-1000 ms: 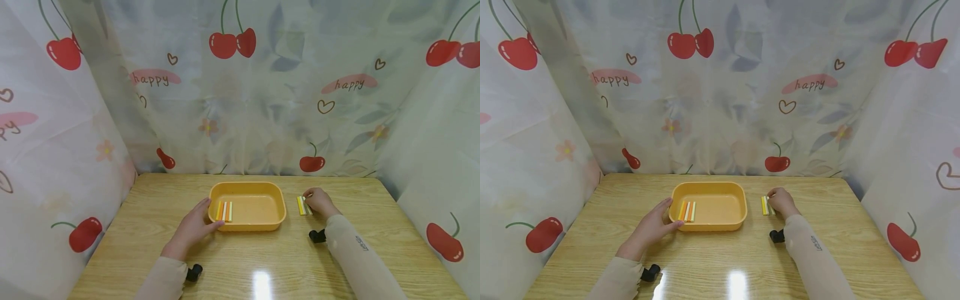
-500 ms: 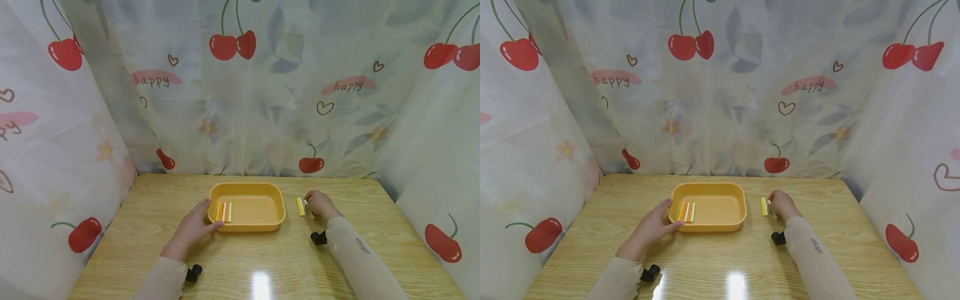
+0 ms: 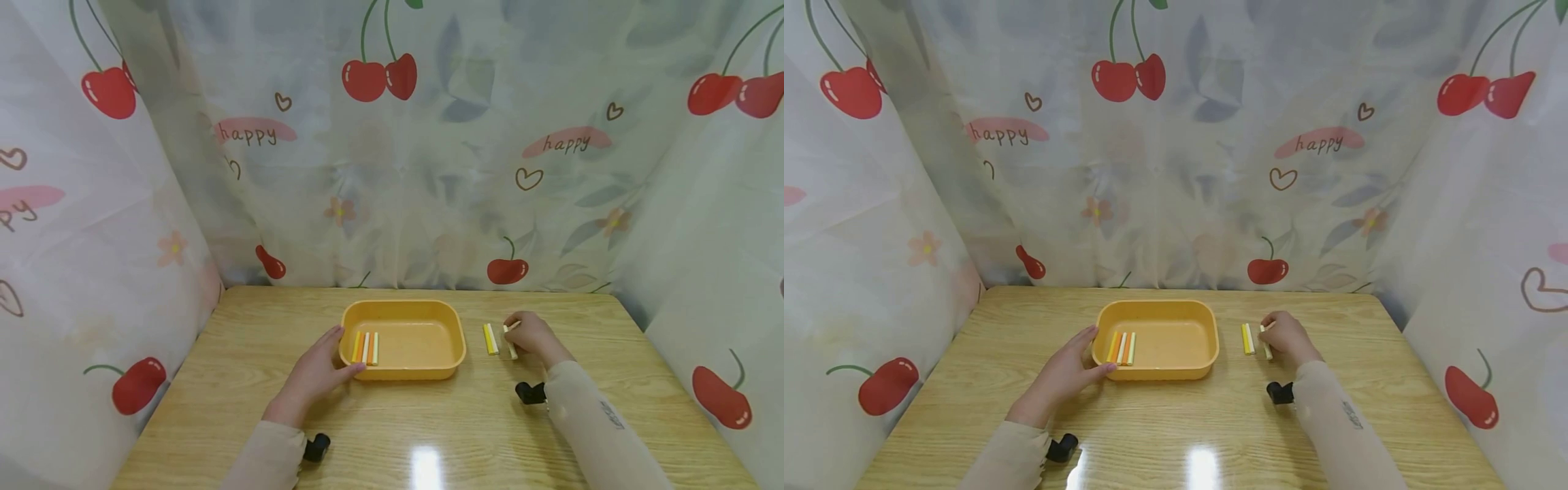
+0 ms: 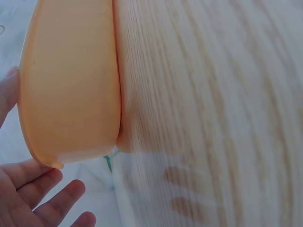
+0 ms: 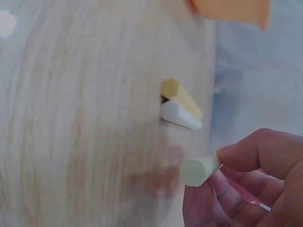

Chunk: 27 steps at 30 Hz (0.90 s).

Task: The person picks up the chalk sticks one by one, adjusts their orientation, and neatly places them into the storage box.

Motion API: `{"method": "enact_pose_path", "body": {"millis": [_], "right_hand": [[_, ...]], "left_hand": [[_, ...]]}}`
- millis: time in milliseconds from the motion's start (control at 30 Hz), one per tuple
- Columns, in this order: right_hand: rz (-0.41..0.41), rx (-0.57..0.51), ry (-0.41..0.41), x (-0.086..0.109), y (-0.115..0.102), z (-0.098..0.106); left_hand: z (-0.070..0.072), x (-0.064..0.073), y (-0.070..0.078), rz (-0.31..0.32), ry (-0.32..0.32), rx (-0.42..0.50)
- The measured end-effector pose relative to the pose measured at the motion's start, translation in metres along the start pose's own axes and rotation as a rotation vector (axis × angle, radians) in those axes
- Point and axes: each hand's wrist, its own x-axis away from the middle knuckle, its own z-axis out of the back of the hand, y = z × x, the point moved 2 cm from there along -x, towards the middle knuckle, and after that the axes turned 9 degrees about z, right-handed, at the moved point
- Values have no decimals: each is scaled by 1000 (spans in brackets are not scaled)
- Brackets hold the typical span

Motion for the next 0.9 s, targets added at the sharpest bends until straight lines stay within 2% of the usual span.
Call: {"method": "enact_pose_path", "body": {"millis": [400, 900], "right_hand": [[32, -198, 27, 20, -20, 18], [107, -285, 81, 35, -56, 28]], "left_hand": [[0, 0, 1, -10, -2, 3], [0, 0, 1, -11, 2, -4]]}}
